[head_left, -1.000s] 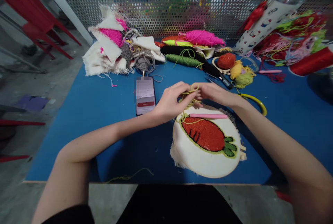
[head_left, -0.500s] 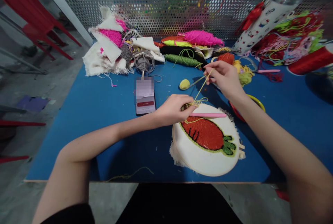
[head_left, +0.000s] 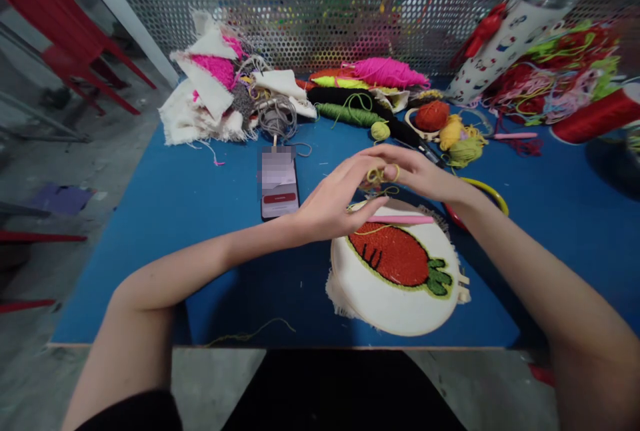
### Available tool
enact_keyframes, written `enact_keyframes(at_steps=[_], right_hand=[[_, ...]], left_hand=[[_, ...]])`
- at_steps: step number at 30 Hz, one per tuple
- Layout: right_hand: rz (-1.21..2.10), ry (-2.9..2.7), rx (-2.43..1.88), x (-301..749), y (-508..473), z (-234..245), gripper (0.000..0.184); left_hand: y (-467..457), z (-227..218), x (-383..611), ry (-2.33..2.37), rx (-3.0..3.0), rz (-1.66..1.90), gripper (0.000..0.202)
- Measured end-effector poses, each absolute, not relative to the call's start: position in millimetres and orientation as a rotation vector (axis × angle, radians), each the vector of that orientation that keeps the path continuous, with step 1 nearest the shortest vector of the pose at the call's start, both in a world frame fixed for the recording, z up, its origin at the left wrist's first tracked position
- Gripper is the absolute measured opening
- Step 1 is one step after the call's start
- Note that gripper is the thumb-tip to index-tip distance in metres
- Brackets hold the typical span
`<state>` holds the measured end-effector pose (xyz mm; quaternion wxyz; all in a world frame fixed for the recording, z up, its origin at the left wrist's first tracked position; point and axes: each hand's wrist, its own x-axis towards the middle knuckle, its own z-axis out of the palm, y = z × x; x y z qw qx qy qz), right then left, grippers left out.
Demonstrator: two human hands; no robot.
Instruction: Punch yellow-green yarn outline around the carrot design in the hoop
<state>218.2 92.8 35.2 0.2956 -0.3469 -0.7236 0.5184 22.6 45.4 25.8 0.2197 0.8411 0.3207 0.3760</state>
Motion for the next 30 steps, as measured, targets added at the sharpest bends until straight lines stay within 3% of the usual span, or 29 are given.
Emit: enact_keyframes(at_steps=[3, 8, 11, 15, 19, 30], right_hand=[[1.475, -1.900, -0.973, 218, 90, 24, 0.040], [1.295, -1.806, -1.179, 228, 92, 2, 0.030], [1.288, -1.798, -1.219, 233, 93, -5, 0.029], [1.292, -1.770, -1.232, 234, 92, -8, 0.029], [1.305, -1.738, -1.245, 232, 93, -9, 0.029], [1.303, -1.771, -1.244, 234, 93, -11, 0.026]], left_hand=[[44, 27, 16, 0.914, 2.378, 0.975, 0.046], [35, 22, -38, 1.104, 2.608, 0.973, 0.040], [33, 12, -85, 1.273, 2.715, 1.011, 0.054], [36, 1, -127, 1.459, 2.679, 0.808, 0.070], [48, -4, -136, 1.525, 2.625, 0.643, 0.072], [71, -9, -135, 1.669, 2.475, 0.667, 0.076]])
